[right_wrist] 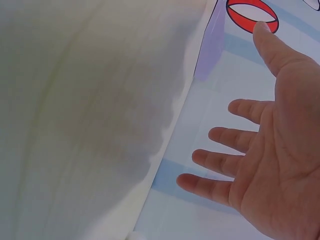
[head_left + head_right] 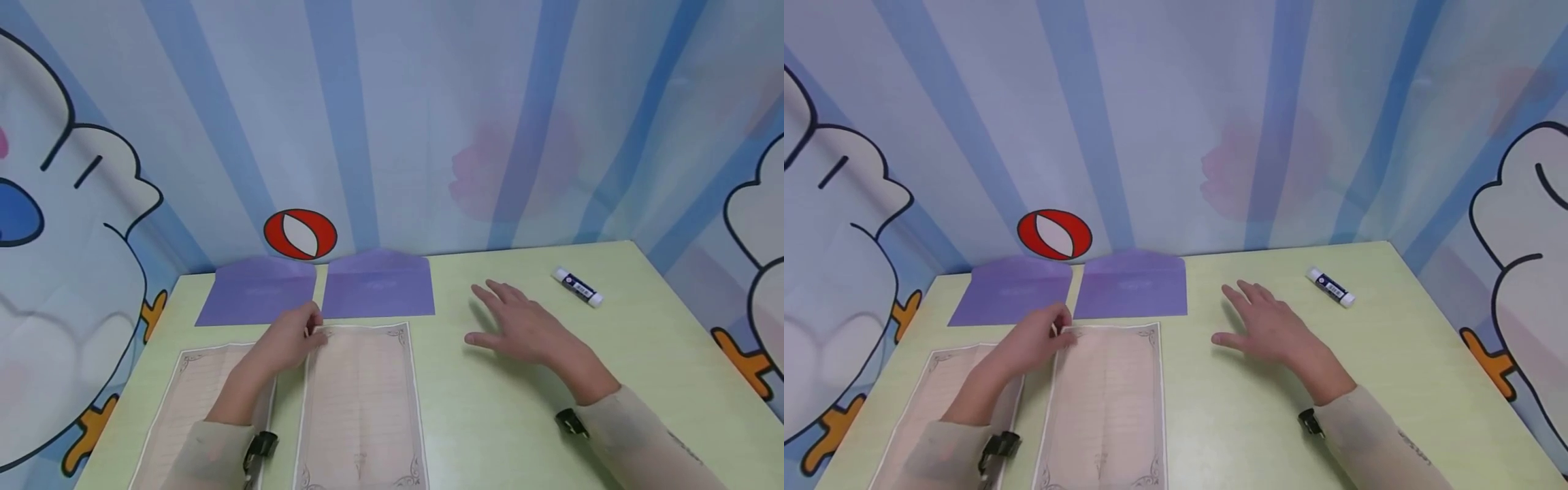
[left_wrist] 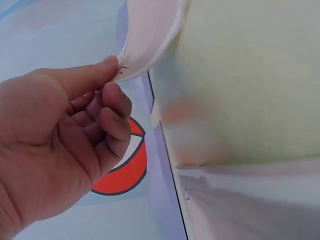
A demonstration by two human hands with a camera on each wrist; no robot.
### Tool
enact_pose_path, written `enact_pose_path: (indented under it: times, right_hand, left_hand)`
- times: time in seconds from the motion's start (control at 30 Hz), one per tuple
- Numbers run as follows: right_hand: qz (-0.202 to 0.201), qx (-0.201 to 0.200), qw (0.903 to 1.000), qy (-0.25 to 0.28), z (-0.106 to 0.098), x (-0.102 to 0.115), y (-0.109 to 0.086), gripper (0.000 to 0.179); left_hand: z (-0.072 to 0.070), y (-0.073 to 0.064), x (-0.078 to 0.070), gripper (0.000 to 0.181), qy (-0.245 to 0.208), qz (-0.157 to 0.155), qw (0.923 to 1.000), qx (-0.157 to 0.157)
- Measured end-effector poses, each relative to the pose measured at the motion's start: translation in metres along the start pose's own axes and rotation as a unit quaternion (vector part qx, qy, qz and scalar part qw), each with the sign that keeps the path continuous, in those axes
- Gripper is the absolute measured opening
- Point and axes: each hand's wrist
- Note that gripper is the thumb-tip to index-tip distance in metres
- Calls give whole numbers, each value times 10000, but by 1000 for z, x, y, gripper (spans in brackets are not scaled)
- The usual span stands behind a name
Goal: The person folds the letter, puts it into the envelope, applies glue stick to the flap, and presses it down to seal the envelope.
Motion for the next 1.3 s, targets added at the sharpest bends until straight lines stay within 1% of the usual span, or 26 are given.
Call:
enact_pose_path:
  times: [0.07,0.13,0.3,0.4,0.47,0.57,0.63,0.7,0.77,0.83,0.93,1.0,1.1,1.2,1.23,1.3]
  right_hand:
    - [15,9,10000,73,1,0,0,101]
    - [51,37,9998,165,1,1,0,102]
    - [145,89,9981,597,0,6,3,103]
    - [173,105,9941,1063,-1,11,5,101]
    - [230,168,9886,1481,-1,14,7,96]
    - [385,292,9765,2101,1,19,10,87]
    - [574,393,9645,2548,2,22,12,80]
    - [829,479,9499,2974,4,25,14,75]
    - [1103,557,9322,3402,6,27,15,71]
    - [1413,612,9120,3802,7,30,16,67]
    - [1740,575,8912,4149,9,31,17,56]
    - [1852,523,8824,4294,10,32,18,47]
    - [1973,387,8729,4446,11,32,18,33]
    - [2018,189,8683,4527,11,32,18,26]
    - [2045,106,8667,4549,10,32,19,26]
    - [2053,-35,8665,4551,9,31,20,27]
  left_hand:
    - [-3,0,-2,14,-137,-10,9999,-54]
    - [-5,0,-4,13,-262,-91,9996,-107]
    - [-9,1,-8,16,-605,-226,9974,-321]
    - [-9,2,-11,18,-929,-227,9946,-408]
    - [-10,2,-14,19,-1205,-188,9916,-440]
    - [-10,5,-21,20,-1552,-120,9864,-525]
    - [-9,8,-25,20,-1700,-68,9835,-615]
    - [-7,12,-29,20,-1809,-5,9809,-722]
    - [-4,15,-33,20,-1874,42,9788,-821]
    - [-2,19,-37,20,-1973,65,9763,-888]
    - [2,25,-42,21,-2054,91,9736,-995]
    - [5,29,-45,21,-2164,61,9707,-1041]
    - [8,35,-49,22,-2346,-2,9658,-1107]
    - [11,40,-52,23,-2689,-132,9568,-1096]
    - [12,41,-53,24,-2820,-212,9532,-1072]
    - [14,43,-55,26,-3086,-436,9452,-978]
Point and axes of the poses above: each hand's wrist, its own y-axis towards the middle knuckle, its own z-axis out of the palm, x = y × z, and after that the axes turned 13 degrees about -x, right-handed
